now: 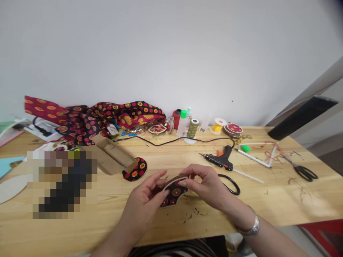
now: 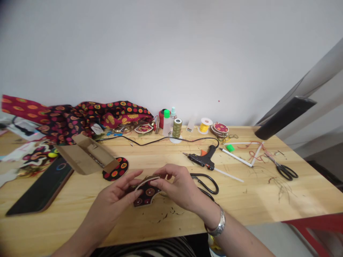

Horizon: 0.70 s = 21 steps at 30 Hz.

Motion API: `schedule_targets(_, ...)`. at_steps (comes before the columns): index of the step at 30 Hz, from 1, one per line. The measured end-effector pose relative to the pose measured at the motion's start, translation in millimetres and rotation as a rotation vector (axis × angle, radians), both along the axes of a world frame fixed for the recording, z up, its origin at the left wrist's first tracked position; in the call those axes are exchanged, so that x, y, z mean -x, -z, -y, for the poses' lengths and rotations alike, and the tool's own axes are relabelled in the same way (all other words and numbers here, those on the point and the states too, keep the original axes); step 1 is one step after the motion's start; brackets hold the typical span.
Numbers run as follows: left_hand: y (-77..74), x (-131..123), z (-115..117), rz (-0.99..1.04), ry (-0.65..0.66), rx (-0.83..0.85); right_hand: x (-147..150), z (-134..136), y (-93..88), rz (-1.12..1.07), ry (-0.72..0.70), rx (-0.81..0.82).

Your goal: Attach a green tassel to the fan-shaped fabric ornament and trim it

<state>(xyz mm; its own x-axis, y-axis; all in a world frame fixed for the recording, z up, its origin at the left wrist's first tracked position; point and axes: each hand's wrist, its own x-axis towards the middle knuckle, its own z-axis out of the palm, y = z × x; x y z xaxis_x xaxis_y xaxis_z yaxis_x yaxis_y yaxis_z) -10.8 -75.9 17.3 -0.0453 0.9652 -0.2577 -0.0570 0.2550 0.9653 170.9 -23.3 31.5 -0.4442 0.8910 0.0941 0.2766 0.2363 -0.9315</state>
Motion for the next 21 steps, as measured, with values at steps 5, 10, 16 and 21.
schedule_targets(5, 2.5, 2.9, 2.0, -0.04, 0.023, -0.054, 0.6, 1.2, 1.9, -0.062, 0.088, 0.052)
schedule_targets(10, 14.2, 11.9, 4.6, -0.125, 0.036, -0.122, -5.7, 1.8, 4.6, -0.169, 0.187, 0.137)
schedule_targets(16, 9.8, 10.3, 4.2, -0.17, 0.145, -0.084, -8.7, 1.4, 7.4, -0.222, 0.176, 0.118)
schedule_targets(21, 1.1, 10.3, 3.5, -0.222, 0.144, -0.091, -6.1, -0.3, 4.2, -0.388, 0.161, 0.34)
